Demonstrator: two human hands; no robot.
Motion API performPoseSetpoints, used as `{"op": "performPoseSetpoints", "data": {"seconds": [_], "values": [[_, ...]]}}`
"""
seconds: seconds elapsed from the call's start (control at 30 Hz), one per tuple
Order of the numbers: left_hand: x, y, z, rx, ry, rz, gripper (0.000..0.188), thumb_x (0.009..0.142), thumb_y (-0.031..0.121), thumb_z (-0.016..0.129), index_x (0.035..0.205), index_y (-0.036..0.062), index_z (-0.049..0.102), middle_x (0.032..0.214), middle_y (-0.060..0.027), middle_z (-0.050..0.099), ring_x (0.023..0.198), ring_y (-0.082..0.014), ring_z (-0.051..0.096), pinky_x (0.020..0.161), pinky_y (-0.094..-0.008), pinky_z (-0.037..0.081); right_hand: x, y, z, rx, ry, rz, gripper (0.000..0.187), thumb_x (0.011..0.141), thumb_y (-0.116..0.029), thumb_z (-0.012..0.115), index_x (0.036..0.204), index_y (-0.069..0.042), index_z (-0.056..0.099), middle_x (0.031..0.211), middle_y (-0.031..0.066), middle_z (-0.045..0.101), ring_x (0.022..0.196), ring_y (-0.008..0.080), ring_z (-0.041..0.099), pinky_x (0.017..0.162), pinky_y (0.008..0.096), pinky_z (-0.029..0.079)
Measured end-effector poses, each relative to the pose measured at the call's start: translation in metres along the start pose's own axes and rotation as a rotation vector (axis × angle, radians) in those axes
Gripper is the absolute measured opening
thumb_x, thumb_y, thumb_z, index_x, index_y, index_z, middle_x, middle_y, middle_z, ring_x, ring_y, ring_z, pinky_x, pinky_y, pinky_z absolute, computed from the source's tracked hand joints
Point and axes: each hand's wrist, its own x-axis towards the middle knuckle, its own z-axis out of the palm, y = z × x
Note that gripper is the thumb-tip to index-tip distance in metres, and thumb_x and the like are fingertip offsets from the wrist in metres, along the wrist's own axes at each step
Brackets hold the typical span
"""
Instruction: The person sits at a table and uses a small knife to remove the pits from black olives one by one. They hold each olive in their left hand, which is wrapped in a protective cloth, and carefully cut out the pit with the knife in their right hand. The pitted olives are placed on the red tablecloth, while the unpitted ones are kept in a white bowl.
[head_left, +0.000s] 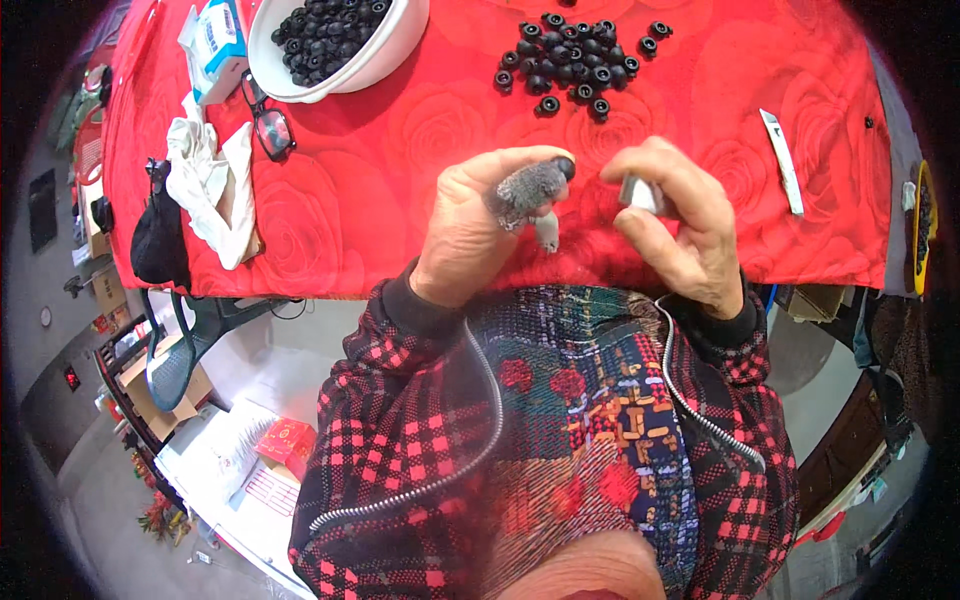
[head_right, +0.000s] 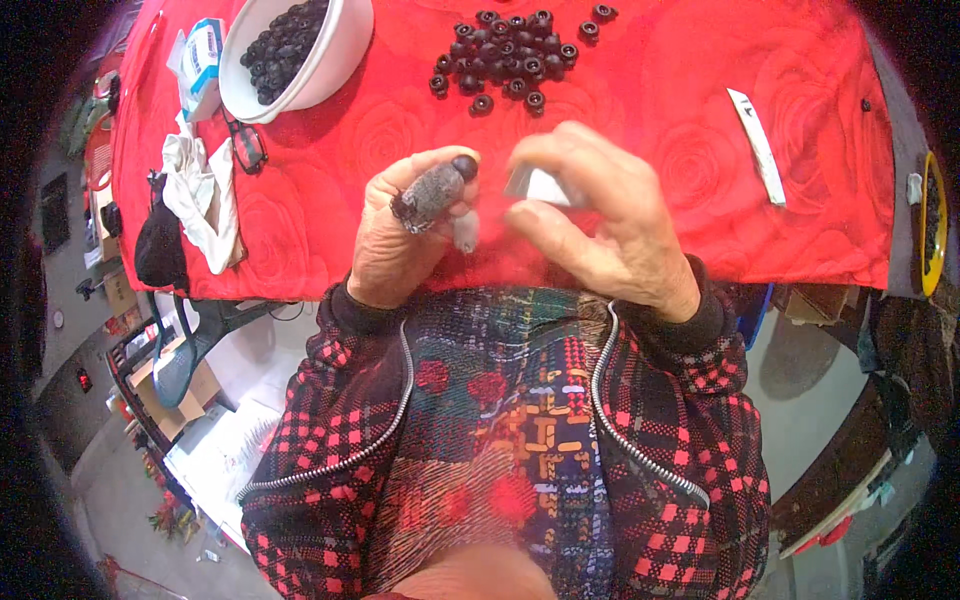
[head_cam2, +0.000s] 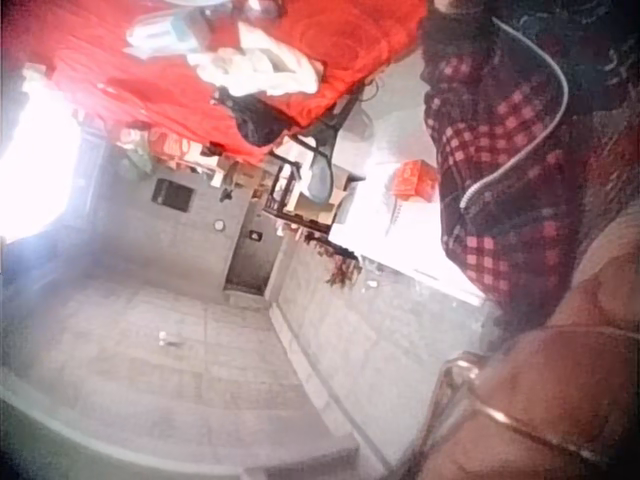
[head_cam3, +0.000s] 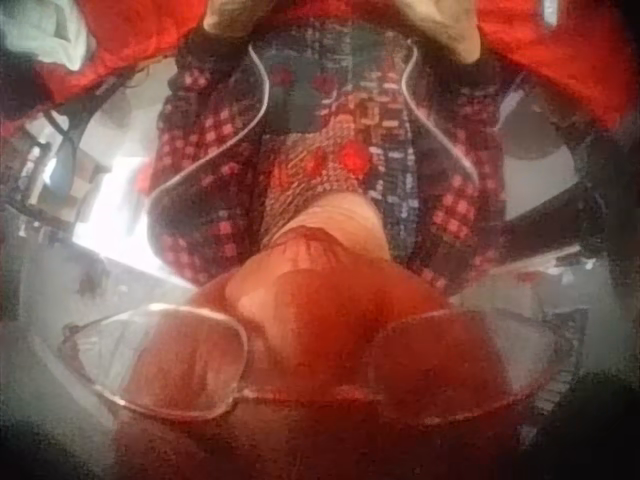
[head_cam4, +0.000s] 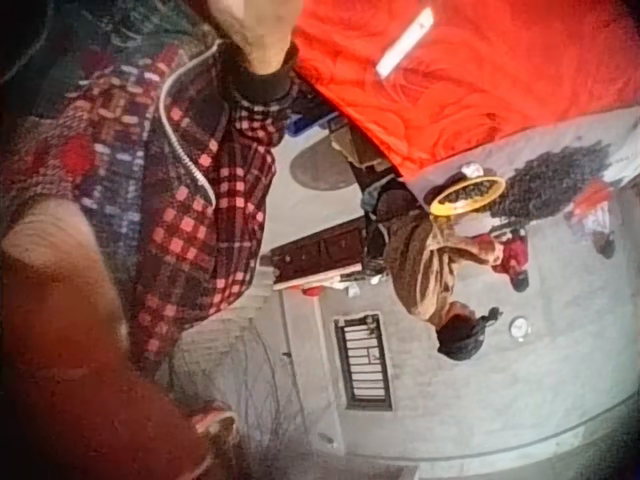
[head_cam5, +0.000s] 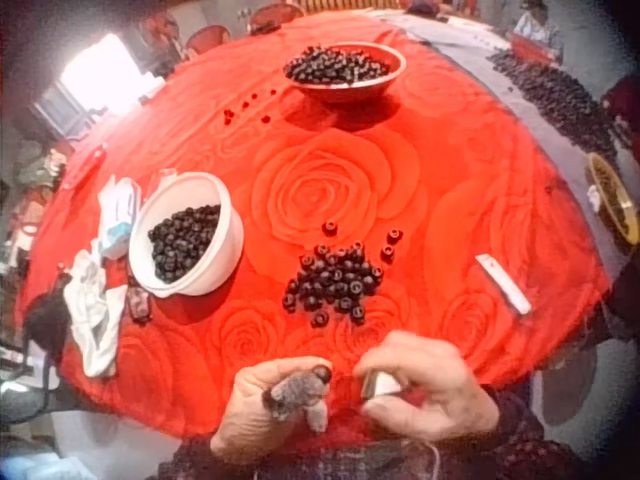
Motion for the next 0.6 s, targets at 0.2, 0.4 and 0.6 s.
{"op": "performPoseSetpoints", "data": {"seconds": [0.2, 0.4, 0.6], "values": [[-0.004, 0.003, 0.01, -0.161, -0.013, -0.195, 0.023, 0.093, 0.014, 0.055, 0.108, -0.002, 0.058, 0.084, -0.0075, 0.064, 0.065, -0.0129, 0.061, 0.052, -0.0261, 0.052, 0.009, 0.01, 0.023, -0.383, 0.167, -0.464, 0.047, 0.061, -0.005, 0.068, 0.107, 0.001, 0.06, 0.076, 0.0101, 0.054, 0.061, 0.0263, 0.052, 0.053, 0.0362, 0.044], [-0.009, -0.007, 0.006, -0.193, 0.031, -0.167, 0.023, 0.094, 0.02, 0.053, 0.106, 0.0008, 0.06, 0.082, -0.0076, 0.063, 0.065, -0.0155, 0.06, 0.05, -0.0279, 0.05, 0.005, -0.003, 0.023, -0.375, 0.1, -0.44, 0.052, 0.06, -0.001, 0.065, 0.111, 0.004, 0.059, 0.079, 0.0127, 0.058, 0.066, 0.0283, 0.055, 0.057, 0.0367, 0.046], [-0.017, -0.007, -0.001, -0.196, -0.028, -0.104, 0.025, 0.093, 0.019, 0.055, 0.108, 0.0004, 0.061, 0.093, -0.0074, 0.064, 0.075, -0.0136, 0.061, 0.054, -0.0271, 0.051, 0.004, -0.012, 0.028, -0.288, 0.045, -0.341, 0.051, 0.059, 0.002, 0.063, 0.109, 0.004, 0.059, 0.079, 0.0131, 0.057, 0.065, 0.0269, 0.055, 0.056, 0.0355, 0.045]]}}
